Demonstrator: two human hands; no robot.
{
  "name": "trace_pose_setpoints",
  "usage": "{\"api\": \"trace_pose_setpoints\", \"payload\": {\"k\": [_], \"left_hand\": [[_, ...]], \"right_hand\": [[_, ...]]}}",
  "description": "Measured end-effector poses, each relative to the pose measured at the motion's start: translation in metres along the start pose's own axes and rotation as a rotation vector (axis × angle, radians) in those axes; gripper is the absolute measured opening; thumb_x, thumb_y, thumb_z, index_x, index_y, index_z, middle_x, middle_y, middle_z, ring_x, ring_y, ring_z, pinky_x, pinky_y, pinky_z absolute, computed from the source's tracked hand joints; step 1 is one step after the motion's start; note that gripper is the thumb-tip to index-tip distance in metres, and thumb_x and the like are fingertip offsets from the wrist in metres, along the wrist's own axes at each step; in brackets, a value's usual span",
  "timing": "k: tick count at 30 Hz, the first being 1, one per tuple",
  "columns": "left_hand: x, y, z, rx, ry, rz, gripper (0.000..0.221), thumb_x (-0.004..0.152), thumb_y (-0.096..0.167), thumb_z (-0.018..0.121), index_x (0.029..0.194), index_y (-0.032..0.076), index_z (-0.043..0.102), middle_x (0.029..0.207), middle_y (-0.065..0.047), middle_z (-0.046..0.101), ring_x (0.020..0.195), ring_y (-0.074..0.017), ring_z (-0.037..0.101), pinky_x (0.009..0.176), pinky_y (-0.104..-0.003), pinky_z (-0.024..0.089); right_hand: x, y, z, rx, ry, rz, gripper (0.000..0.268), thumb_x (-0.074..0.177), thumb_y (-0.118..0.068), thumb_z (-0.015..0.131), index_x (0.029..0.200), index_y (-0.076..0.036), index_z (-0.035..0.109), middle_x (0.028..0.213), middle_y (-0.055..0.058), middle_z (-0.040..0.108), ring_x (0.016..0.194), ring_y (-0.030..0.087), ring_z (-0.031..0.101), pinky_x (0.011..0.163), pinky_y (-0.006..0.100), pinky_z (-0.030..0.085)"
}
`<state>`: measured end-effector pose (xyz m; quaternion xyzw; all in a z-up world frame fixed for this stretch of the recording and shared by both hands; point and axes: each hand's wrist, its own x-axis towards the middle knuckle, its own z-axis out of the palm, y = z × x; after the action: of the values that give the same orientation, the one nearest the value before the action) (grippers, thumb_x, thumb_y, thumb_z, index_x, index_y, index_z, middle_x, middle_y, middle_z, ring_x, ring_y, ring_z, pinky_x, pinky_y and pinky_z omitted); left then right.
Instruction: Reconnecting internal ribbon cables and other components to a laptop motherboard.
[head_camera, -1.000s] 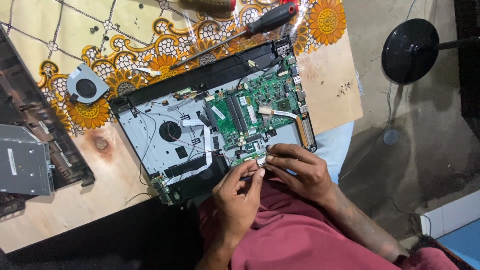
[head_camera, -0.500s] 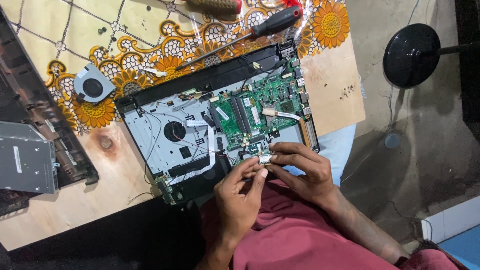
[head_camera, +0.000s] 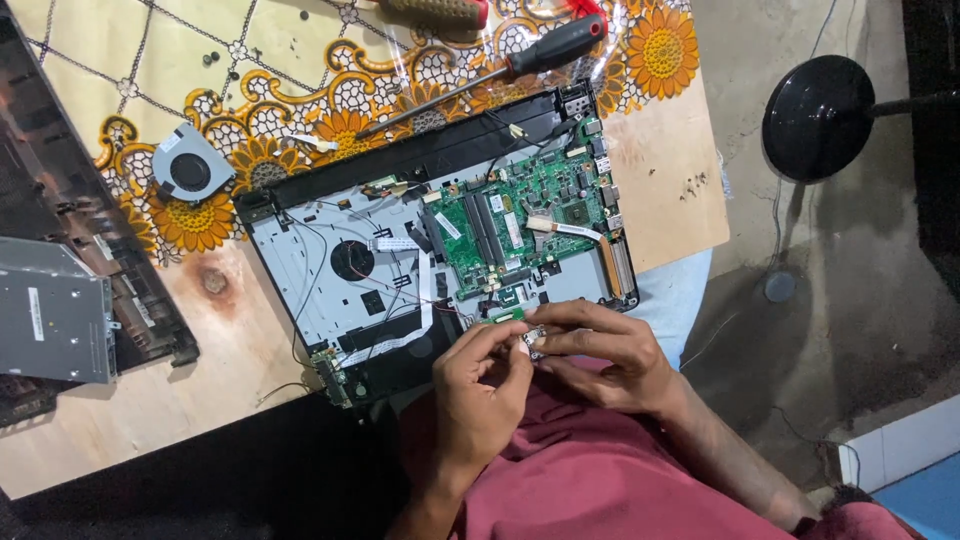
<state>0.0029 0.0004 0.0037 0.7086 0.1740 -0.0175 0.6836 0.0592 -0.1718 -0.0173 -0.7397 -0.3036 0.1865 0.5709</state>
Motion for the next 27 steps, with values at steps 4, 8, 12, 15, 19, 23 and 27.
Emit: {"api": "trace_pose_setpoints", "payload": {"k": [4,8,12,15,19,23,27], "left_hand": [[-0.003,-0.005,0.001,-0.039,0.041,-0.010,0.020,0.079,-0.008,0.064,0.098,-0.001,0.064,0.079,-0.006,0.068,0.057,-0.0088,0.060,0.047,-0.018,0.050],[-0.001,-0.002,0.000,-0.043,0.055,-0.020,0.017,0.078,-0.006,0.064,0.093,0.001,0.064,0.084,-0.004,0.068,0.063,-0.0103,0.063,0.057,-0.021,0.053],[-0.002,-0.002,0.003,-0.019,0.014,-0.102,0.033,0.076,-0.001,0.069,0.109,-0.001,0.065,0.100,-0.009,0.072,0.080,-0.0145,0.070,0.065,-0.023,0.061],[-0.003,-0.012,0.005,-0.156,0.001,-0.147,0.028,0.078,-0.005,0.068,0.106,-0.004,0.067,0.099,-0.011,0.069,0.082,-0.0157,0.070,0.074,-0.025,0.064],[0.002,-0.006,0.003,-0.035,-0.007,-0.040,0.023,0.080,-0.002,0.064,0.102,-0.005,0.068,0.101,-0.010,0.071,0.079,-0.0137,0.070,0.071,-0.023,0.060],[0.005,-0.003,0.005,0.137,-0.021,0.022,0.029,0.076,-0.003,0.064,0.104,0.000,0.070,0.100,-0.007,0.070,0.074,-0.0128,0.068,0.067,-0.023,0.058],[0.002,-0.009,0.011,0.176,0.036,0.071,0.033,0.072,-0.002,0.069,0.105,0.002,0.069,0.101,-0.008,0.067,0.074,-0.0134,0.068,0.065,-0.023,0.060]], "right_hand": [[-0.006,0.005,0.000,0.004,-0.005,0.004,0.027,0.075,-0.003,0.075,0.102,-0.006,0.071,0.115,0.015,0.066,0.102,0.023,0.069,0.086,0.029,0.062],[0.001,-0.005,0.001,-0.047,0.065,0.026,0.023,0.076,0.001,0.072,0.099,-0.005,0.072,0.112,0.015,0.065,0.091,0.019,0.068,0.074,0.025,0.059],[-0.001,-0.006,0.008,-0.034,0.218,0.086,0.023,0.074,0.001,0.077,0.096,-0.004,0.072,0.110,0.012,0.063,0.092,0.018,0.066,0.076,0.025,0.059],[0.001,-0.007,0.008,-0.055,0.214,0.078,0.024,0.073,0.001,0.077,0.096,-0.004,0.072,0.109,0.011,0.063,0.087,0.016,0.066,0.070,0.023,0.058],[0.005,-0.008,0.000,-0.003,0.181,0.069,0.023,0.076,0.002,0.072,0.098,-0.003,0.072,0.112,0.013,0.062,0.083,0.017,0.063,0.067,0.025,0.053],[0.006,-0.003,-0.002,-0.014,0.125,0.057,0.022,0.078,0.003,0.071,0.100,-0.002,0.071,0.115,0.015,0.065,0.097,0.023,0.068,0.079,0.030,0.058],[0.004,0.002,-0.001,-0.062,0.152,0.036,0.022,0.076,0.003,0.074,0.098,-0.002,0.071,0.109,0.013,0.067,0.096,0.023,0.069,0.080,0.030,0.059]]}}
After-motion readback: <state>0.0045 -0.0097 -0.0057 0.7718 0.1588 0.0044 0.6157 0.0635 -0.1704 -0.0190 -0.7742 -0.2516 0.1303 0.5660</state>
